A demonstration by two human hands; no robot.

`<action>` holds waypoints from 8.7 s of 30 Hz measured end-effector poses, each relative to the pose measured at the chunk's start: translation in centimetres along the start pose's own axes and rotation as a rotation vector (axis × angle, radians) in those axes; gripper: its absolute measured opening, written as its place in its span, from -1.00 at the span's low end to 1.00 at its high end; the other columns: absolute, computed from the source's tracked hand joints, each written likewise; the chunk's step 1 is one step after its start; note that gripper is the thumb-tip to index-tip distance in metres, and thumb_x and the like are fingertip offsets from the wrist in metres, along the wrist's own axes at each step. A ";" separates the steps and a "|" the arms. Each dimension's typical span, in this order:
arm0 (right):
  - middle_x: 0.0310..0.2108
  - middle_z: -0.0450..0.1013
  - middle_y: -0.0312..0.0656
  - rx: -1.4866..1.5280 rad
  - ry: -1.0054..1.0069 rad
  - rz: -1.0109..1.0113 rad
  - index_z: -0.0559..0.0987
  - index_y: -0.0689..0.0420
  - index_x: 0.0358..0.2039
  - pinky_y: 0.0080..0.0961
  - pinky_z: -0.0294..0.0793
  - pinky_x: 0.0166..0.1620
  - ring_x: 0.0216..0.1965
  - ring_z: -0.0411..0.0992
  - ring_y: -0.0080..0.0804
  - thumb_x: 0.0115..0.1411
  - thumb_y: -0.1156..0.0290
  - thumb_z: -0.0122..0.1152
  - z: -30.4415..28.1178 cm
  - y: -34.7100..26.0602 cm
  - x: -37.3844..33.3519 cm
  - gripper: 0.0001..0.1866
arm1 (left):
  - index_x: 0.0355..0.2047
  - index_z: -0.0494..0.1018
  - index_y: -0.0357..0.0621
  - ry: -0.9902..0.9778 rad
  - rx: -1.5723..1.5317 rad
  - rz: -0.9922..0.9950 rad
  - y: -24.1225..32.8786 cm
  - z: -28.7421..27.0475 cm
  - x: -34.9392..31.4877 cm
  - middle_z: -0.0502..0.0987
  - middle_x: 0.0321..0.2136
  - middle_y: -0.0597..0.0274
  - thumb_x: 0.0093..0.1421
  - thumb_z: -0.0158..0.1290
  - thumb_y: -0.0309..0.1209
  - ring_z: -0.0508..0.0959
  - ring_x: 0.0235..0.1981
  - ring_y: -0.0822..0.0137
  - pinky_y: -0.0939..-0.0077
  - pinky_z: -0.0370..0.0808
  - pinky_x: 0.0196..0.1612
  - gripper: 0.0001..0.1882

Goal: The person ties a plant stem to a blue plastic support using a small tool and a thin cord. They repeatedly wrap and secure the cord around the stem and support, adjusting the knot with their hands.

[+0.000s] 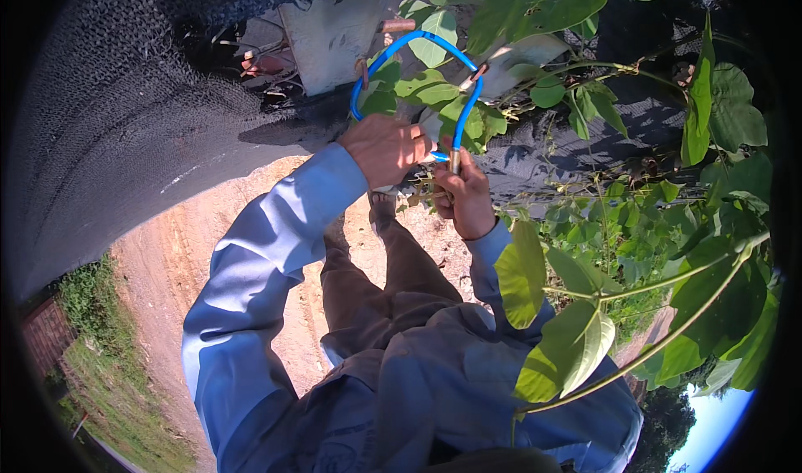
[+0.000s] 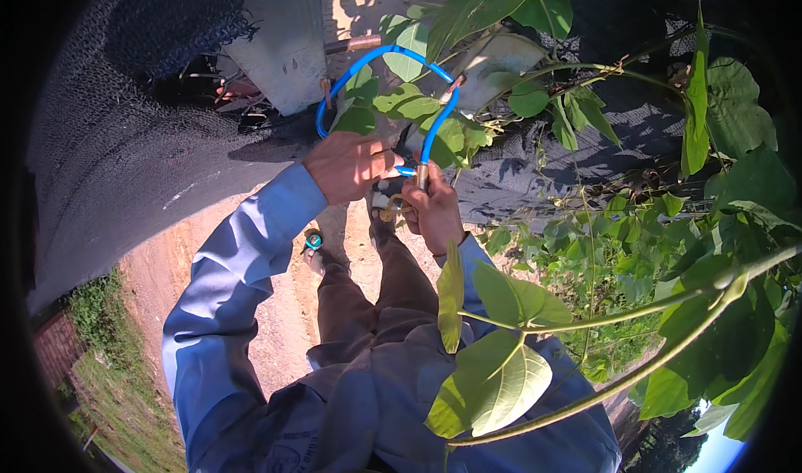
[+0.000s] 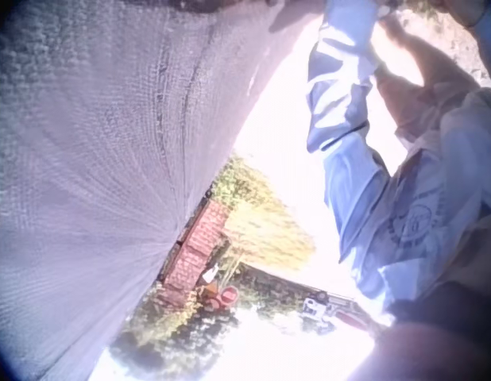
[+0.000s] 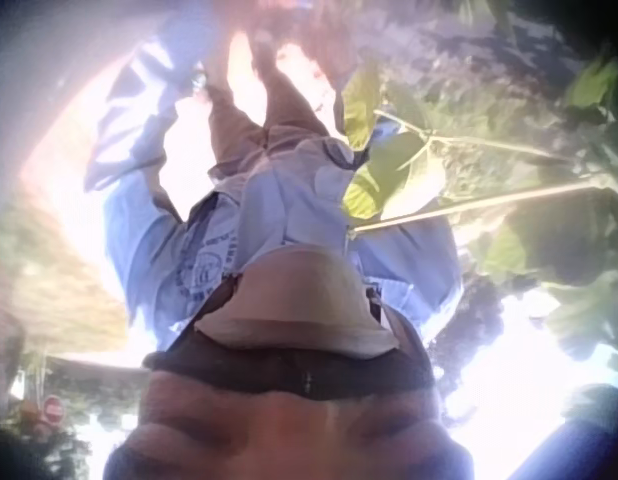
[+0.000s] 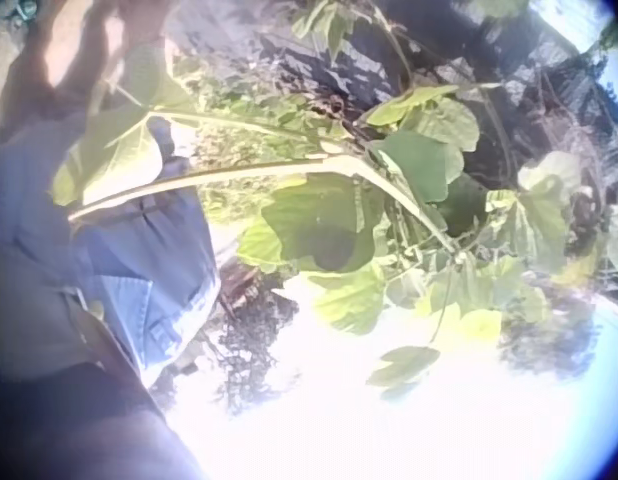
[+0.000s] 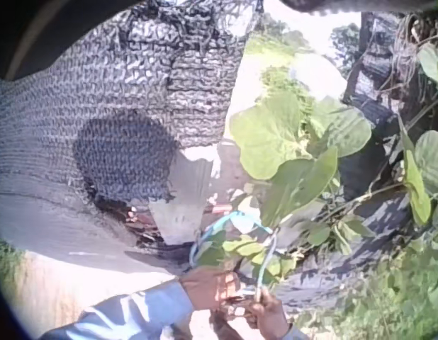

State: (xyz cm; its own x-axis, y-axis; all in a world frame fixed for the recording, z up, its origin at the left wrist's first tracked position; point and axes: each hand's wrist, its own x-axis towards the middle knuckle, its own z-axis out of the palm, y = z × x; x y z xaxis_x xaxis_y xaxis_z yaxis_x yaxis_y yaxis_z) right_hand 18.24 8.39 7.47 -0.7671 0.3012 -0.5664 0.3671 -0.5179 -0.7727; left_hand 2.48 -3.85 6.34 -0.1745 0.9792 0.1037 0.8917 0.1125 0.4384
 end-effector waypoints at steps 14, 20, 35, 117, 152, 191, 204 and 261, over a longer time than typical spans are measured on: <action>-0.41 0.40 -0.13 -0.567 0.066 -0.292 0.06 0.37 0.17 -0.36 0.43 -0.34 -0.41 0.42 -0.37 0.21 0.50 -0.03 -2.6 3.9 2.5 -0.45 | -0.04 0.43 -0.05 -0.269 -0.325 -0.162 -0.5 -0.9 3.8 0.55 -0.47 0.00 0.30 -0.06 -0.14 0.58 -0.39 -0.01 0.18 0.48 -0.29 -0.65; -0.36 0.24 -0.30 -0.640 0.109 -0.518 0.05 0.27 0.19 -0.68 0.27 -0.36 -0.43 0.22 -0.62 0.14 0.66 -0.06 -0.5 2.8 2.5 -0.42 | -0.40 0.52 -0.27 -0.392 -0.557 -0.415 -0.7 2.6 7.7 0.55 -0.57 0.02 0.26 -0.06 0.12 0.55 -0.52 0.10 0.23 0.45 -0.37 -0.40; -0.30 0.44 -0.10 0.923 -0.015 -0.238 0.36 0.27 -0.02 -0.24 0.60 -0.36 -0.43 0.48 -0.29 0.38 0.23 -0.11 3.1 5.9 -3.2 -0.64 | -0.50 0.57 -0.23 -0.366 -0.571 -0.413 0.3 2.7 8.1 0.49 -0.66 0.14 0.18 -0.03 -0.04 0.46 -0.60 0.31 0.34 0.38 -0.46 -0.53; -0.64 0.08 -0.48 1.428 -0.145 -0.338 0.39 0.07 -0.31 -0.69 -0.09 -0.76 -0.73 -0.05 -0.69 0.35 0.29 -0.09 6.2 11.3 0.1 -0.85 | -0.45 0.59 -0.21 -0.322 0.047 -0.377 3.6 2.3 5.0 0.58 -0.42 -0.15 0.18 -0.11 0.07 0.58 -0.29 -0.13 0.10 0.50 -0.14 -0.44; -0.69 0.08 -0.49 1.486 -0.057 -0.496 0.38 0.12 -0.31 -0.66 0.06 -0.78 -0.79 0.01 -0.67 0.34 0.33 -0.07 8.8 13.5 2.1 -0.85 | -0.46 0.57 -0.24 -0.297 -0.009 -0.450 1.4 3.9 4.7 0.58 -0.38 -0.14 0.09 -0.07 -0.03 0.59 -0.31 -0.10 0.17 0.50 -0.15 -0.52; -0.63 0.36 0.06 -0.894 1.000 -0.791 0.38 0.22 -0.56 -0.15 0.33 -0.51 -0.58 0.40 0.09 0.32 0.34 0.02 4.6 11.0 0.8 -0.68 | -0.37 0.59 -0.25 -0.240 -0.116 -0.549 3.1 3.4 6.5 0.59 -0.34 -0.11 0.29 -0.27 0.07 0.57 -0.20 -0.11 0.08 0.44 -0.08 -0.36; -0.67 0.37 -0.01 -0.885 0.922 -0.867 0.49 0.24 -0.48 -0.38 0.26 -0.59 -0.73 0.26 -0.08 0.28 0.34 0.12 3.0 10.5 1.6 -0.74 | -0.36 0.56 -0.30 -0.283 -0.186 -0.532 0.8 4.3 7.0 0.56 -0.36 -0.20 0.26 -0.23 -0.06 0.56 -0.26 -0.17 0.10 0.46 -0.14 -0.47; -0.46 0.37 -0.22 0.540 -0.297 -0.193 0.37 0.32 -0.09 -0.48 0.47 -0.21 -0.43 0.40 -0.40 0.30 0.19 0.12 0.6 3.3 8.8 -0.58 | -0.28 0.32 -0.02 0.146 -2.659 -0.518 7.0 9.4 -5.7 0.20 -0.57 0.49 0.37 -0.13 -0.18 0.17 -0.60 0.60 0.69 0.15 -0.63 -0.79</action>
State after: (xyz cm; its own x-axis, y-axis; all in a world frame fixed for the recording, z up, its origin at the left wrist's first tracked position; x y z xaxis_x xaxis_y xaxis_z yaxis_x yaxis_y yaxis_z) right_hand 12.41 8.86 0.07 -0.9341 0.2349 -0.2689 -0.0488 -0.8301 -0.5555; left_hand 13.67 -7.07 0.44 -0.1819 0.9420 -0.2821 -0.9808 -0.1944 -0.0170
